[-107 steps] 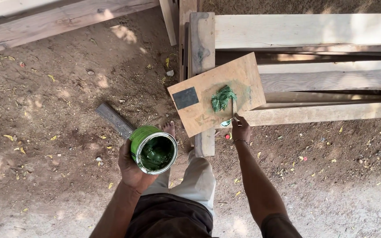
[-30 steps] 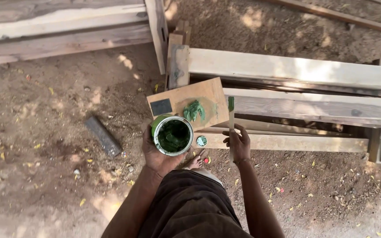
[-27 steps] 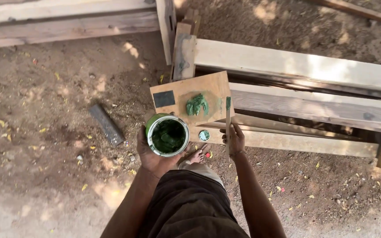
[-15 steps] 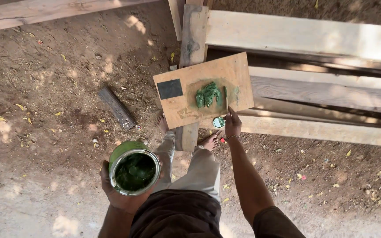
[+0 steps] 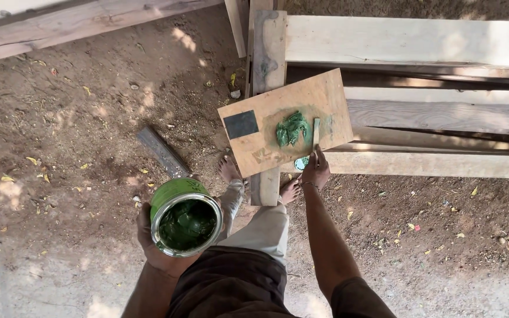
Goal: Mixing green wood filler in a tin and applying it to a small wooden component using a putty knife and mixing stick.
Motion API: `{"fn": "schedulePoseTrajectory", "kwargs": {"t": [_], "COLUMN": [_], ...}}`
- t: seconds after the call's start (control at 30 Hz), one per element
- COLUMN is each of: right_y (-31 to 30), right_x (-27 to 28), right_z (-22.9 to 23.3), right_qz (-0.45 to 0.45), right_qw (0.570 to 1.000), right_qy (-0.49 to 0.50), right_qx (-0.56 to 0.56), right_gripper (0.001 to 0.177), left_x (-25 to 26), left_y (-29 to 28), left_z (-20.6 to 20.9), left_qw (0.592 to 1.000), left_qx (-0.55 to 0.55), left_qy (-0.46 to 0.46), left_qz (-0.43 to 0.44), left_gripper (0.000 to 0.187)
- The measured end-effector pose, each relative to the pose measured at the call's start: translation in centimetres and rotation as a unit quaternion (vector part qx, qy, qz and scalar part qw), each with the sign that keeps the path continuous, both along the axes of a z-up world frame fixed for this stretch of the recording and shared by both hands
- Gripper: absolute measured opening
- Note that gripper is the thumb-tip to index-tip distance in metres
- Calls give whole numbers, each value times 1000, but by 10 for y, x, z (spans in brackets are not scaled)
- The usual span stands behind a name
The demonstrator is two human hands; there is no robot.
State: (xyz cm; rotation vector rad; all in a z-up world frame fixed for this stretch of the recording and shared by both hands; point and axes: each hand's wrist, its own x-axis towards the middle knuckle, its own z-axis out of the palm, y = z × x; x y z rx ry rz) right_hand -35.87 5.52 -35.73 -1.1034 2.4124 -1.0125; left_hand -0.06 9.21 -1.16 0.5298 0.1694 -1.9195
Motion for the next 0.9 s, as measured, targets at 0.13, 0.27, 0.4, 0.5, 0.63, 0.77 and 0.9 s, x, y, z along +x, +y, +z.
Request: {"fn": "schedulePoseTrajectory", "kwargs": {"t": [0.13, 0.27, 0.4, 0.5, 0.63, 0.77, 0.9], "right_y": [-21, -12, -1, 17, 29, 40, 28], "right_x": [15, 6, 6, 4, 10, 15, 11], "right_z": [75, 59, 67, 55, 76, 84, 50], "right_qz": [-59, -32, -21, -32, -72, -76, -90], "right_qw": [968, 965, 964, 967, 957, 974, 990], "right_qy": [-73, -33, -14, -7, -31, -26, -98], "right_qx": [234, 258, 264, 252, 279, 213, 49], "right_gripper": [33, 36, 36, 37, 39, 53, 41], "left_x": [9, 11, 12, 9, 3, 1, 2], "left_y": [-2, -10, -22, -29, -43, -53, -55], "left_z": [-8, -11, -4, 2, 12, 18, 17], "left_qw": [1000, 997, 993, 990, 986, 981, 985], "left_qx": [-13, -27, -55, -65, -93, -119, -123], "left_qy": [27, 70, 98, 112, 121, 135, 91], "left_qz": [-6, -21, -34, -49, -61, -68, -84], "left_gripper": [79, 74, 70, 70, 68, 66, 68]}}
